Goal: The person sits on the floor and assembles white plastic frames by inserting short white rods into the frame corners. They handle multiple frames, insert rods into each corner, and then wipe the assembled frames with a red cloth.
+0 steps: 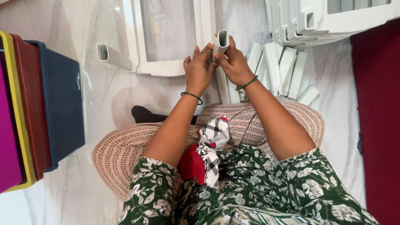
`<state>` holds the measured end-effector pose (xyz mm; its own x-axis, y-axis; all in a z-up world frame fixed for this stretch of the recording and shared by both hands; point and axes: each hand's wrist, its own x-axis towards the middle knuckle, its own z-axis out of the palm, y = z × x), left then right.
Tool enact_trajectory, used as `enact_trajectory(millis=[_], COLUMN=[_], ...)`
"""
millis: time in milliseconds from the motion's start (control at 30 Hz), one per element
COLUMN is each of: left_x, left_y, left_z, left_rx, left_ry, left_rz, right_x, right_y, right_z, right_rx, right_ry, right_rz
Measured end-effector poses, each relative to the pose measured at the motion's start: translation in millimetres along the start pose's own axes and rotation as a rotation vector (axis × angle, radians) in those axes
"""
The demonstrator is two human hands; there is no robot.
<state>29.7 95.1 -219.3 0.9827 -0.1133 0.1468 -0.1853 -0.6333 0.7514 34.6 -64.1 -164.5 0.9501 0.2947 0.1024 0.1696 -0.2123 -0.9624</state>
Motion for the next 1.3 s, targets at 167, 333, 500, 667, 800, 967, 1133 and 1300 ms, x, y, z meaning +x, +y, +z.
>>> enact_trajectory(millis=[167,333,500,667,800,967,1133,1300], left_x=[0,-3,-3,1,-2,-10,-28,-46], left_y=[-5,-9,-2,10,13,26,56,66], left_z=[3,6,7,2,-4,-3,9,32], left_rx=[0.034,0.071,0.201,0.219,0.17,0.134,-0.199,-0.237], left_ry=[0.003,0.005,-0.027,-0.052,-0.006,0.217,0.039,-0.229], left_rz=[0.024,0.049,0.064,0.009,0.068,0.312,0.233,0.031], right_x=[-7,-13,-11,-1,-11,-25,-33,-44], right_y=[-15,-28,-10,12,5,-21,-39,-42], right_z=[0,-2,-3,-3,-1,-9,-48,-75], right_rx=[-0.255,-0.391,-0.322,-0.009,-0.11,-0.321,-0.459,-0.515], right_ry=[-0.039,-0.036,-0.007,0.064,0.02,0.083,0.106,0.108], right_rz=[-0.184,-0.103,-0.037,0.002,-0.098,-0.275,0.043,0.234])
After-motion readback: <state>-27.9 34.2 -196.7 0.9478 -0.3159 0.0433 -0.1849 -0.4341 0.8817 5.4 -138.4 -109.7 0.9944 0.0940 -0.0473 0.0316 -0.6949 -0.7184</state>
